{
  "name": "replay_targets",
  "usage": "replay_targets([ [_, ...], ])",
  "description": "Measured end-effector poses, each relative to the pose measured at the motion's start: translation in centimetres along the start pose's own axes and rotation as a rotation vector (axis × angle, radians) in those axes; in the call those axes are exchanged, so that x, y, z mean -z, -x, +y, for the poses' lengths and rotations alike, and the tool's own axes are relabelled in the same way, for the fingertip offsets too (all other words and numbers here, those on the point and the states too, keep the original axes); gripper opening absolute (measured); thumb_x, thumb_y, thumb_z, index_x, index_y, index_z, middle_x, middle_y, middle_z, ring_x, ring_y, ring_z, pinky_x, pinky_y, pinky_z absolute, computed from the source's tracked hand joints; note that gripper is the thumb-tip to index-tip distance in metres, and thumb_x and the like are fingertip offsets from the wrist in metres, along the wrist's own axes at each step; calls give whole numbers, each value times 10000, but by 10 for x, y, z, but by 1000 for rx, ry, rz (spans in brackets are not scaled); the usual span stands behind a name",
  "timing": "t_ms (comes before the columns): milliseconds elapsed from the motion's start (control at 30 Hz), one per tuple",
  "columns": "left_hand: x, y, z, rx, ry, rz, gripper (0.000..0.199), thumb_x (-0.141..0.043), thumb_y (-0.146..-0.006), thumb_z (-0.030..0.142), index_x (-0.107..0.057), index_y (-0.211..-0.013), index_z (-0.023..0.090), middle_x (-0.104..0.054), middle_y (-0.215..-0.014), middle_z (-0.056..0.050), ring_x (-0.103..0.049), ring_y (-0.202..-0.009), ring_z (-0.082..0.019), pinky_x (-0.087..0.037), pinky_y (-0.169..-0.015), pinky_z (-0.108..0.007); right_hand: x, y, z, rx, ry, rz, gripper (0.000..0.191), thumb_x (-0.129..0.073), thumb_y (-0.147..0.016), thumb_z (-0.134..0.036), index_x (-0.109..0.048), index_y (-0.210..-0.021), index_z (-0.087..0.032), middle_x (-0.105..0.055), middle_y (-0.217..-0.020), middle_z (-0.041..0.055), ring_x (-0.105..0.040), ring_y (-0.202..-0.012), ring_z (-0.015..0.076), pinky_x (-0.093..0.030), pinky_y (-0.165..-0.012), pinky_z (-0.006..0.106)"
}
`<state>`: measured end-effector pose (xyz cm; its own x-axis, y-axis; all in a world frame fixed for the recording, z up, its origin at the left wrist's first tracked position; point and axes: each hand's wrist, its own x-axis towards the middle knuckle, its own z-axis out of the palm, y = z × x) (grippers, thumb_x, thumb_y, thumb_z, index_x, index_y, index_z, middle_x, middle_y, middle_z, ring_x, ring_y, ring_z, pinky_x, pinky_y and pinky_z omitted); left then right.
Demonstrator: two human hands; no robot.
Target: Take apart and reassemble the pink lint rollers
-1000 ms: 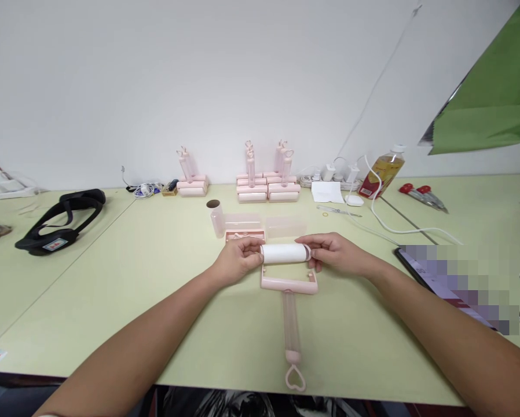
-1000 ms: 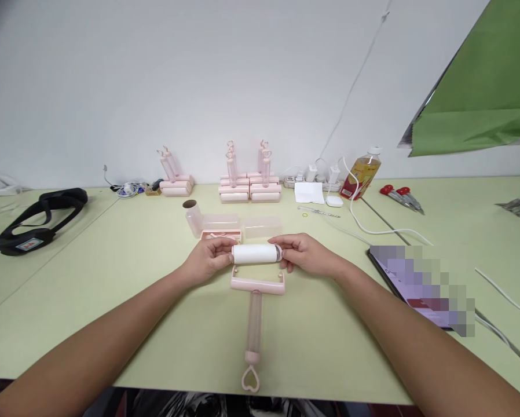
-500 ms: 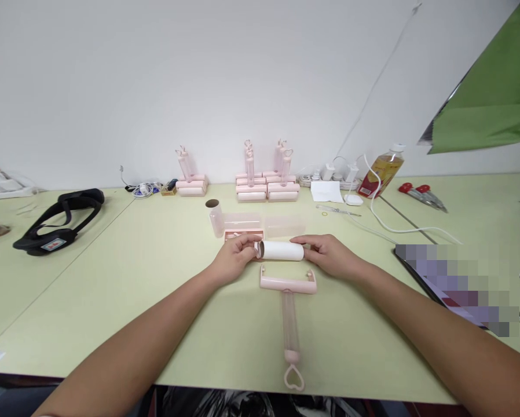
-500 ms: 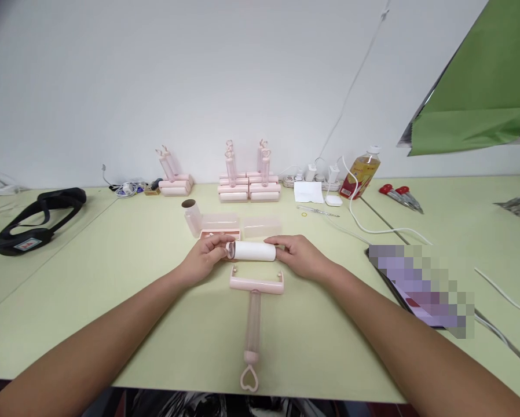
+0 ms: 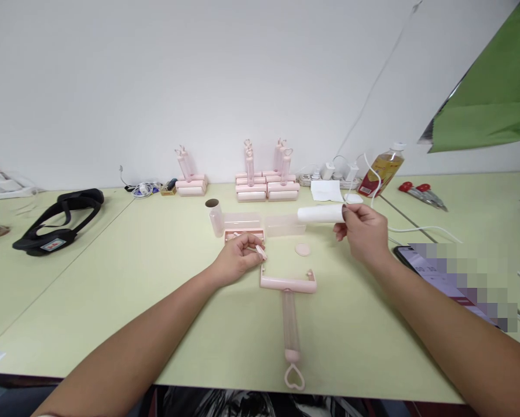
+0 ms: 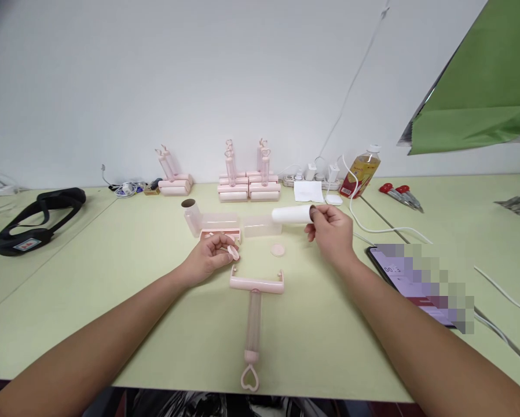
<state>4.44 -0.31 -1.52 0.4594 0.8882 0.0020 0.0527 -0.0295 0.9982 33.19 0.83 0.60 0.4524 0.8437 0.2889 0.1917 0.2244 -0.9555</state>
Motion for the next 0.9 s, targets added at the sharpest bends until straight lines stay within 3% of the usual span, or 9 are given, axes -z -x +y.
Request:
replay_targets([
  [167,-2,3,0,13,-133,-3,256,-681,-741,296,-559,-930,173,-587,-639,37,-543,-583,-100,-413,-610,-230,9,-16,5,-101,83,73,124,-695,-690,-247,-582,-664,-202,-510,-405,-52,-446,-312,108,-346,-264,208],
  [300,-9,4,-3,-15,-237,36,242,-672,-720,276,-563,-917,185,-630,-779,-1,-576,-704,-130,-436,-652,-243,3,-13,4,-82,140,51,107,-647,-760,-289,-616,-714,-198,-512,-432,-46,-452,-327,106,-335,-266,199],
  [467,-16,3,-2,-25,-415,92,173,-660,-711,286,-600,-830,176,-620,-845,-19,-521,-674,-121,-420,-631,-243,-6,-7,1,-104,139,-44,197,-574,-853,-367,-649,-828,-186,-586,-590,-7,-536,-422,116,-380,-293,191],
  [733,-20,5,2,-12,-449,90,154,-648,-709,269,-603,-819,171,-576,-757,1,-496,-647,-116,-390,-590,-226,-16,-8,7,-289,-68,-99,368,-505,-889,-523,-579,-858,-163,-618,-900,56,-576,-438,90,-448,-303,214],
  [833,-22,5,3,2,-457,71,176,-646,-712,277,-605,-851,178,-535,-695,18,-482,-629,-119,-365,-557,-221,-15,-9,7,-279,-40,-92,371,-493,-884,-533,-577,-889,-172,-634,-993,82,-595,-466,99,-419,-295,206],
  [900,-23,5,3,14,-467,62,189,-643,-712,280,-606,-870,182,-517,-682,22,-478,-624,-122,-359,-545,-222,-13,-9,6,-198,15,-34,324,-512,-871,-501,-582,-892,-185,-642,-1000,73,-570,-468,92,-377,-294,194],
])
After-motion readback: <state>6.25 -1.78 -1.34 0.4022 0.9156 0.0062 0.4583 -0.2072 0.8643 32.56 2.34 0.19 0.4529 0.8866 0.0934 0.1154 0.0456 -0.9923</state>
